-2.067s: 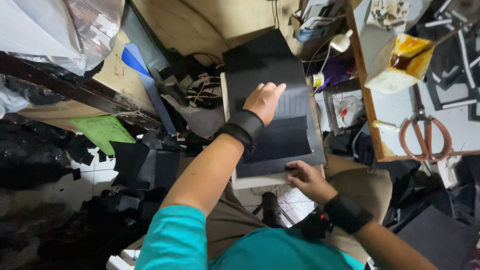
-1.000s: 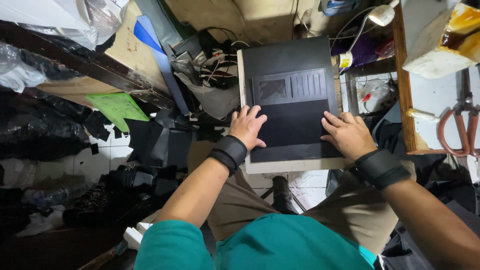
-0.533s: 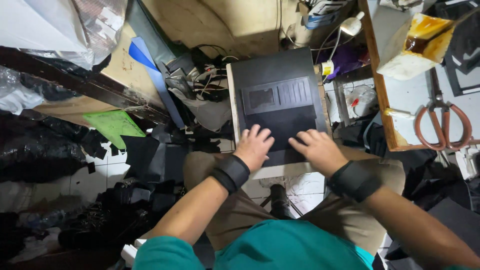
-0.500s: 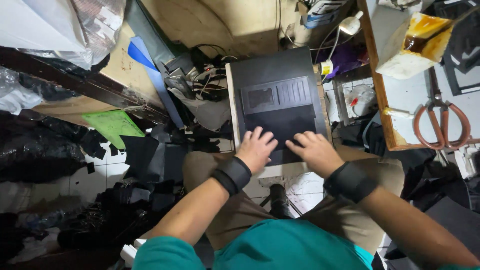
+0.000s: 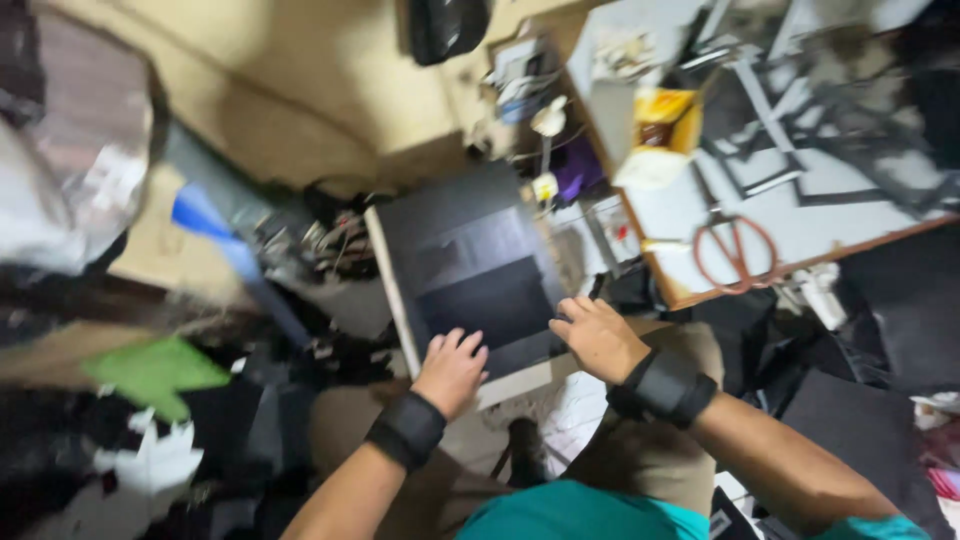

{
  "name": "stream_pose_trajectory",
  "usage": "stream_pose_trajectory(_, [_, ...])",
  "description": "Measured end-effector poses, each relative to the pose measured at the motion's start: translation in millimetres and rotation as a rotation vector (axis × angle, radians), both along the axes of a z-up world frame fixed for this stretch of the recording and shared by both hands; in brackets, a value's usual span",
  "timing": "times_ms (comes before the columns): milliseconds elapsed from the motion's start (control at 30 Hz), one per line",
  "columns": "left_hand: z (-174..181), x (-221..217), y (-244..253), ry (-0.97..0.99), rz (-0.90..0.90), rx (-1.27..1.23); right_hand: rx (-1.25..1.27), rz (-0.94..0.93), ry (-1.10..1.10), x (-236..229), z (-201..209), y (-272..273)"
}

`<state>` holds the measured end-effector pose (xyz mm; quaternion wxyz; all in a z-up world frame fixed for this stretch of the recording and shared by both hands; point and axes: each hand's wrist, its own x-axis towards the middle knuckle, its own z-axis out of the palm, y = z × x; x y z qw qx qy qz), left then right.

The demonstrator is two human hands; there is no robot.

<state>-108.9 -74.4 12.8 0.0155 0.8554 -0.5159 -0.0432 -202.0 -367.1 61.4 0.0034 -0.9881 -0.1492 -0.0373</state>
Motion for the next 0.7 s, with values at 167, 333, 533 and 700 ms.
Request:
stream_pose_trajectory(167, [25.2, 18.8, 4.8, 0.014, -0.015, -0.136, 0.424, -0.144, -0.052, -17.0, 106.3, -63.2])
stream_pose_trajectory(333, [44.2, 26.6, -3.5, 0.001, 0.213, -0.130, 0.254, -0.535, -0.014, -23.8, 140.4, -158.8])
stream_pose_trajectory(533, [64.9, 28.5, -21.0, 0.050, 0.433, -0.109, 0.075, -0.822, 0.236, 12.3, 114.0, -270.6])
stream_pose_trajectory(700, [66.7, 29.0, -19.3, 0.137, 0.516, -0.066, 0.044, -0.832, 0.279, 38.2, 91.2, -315.2])
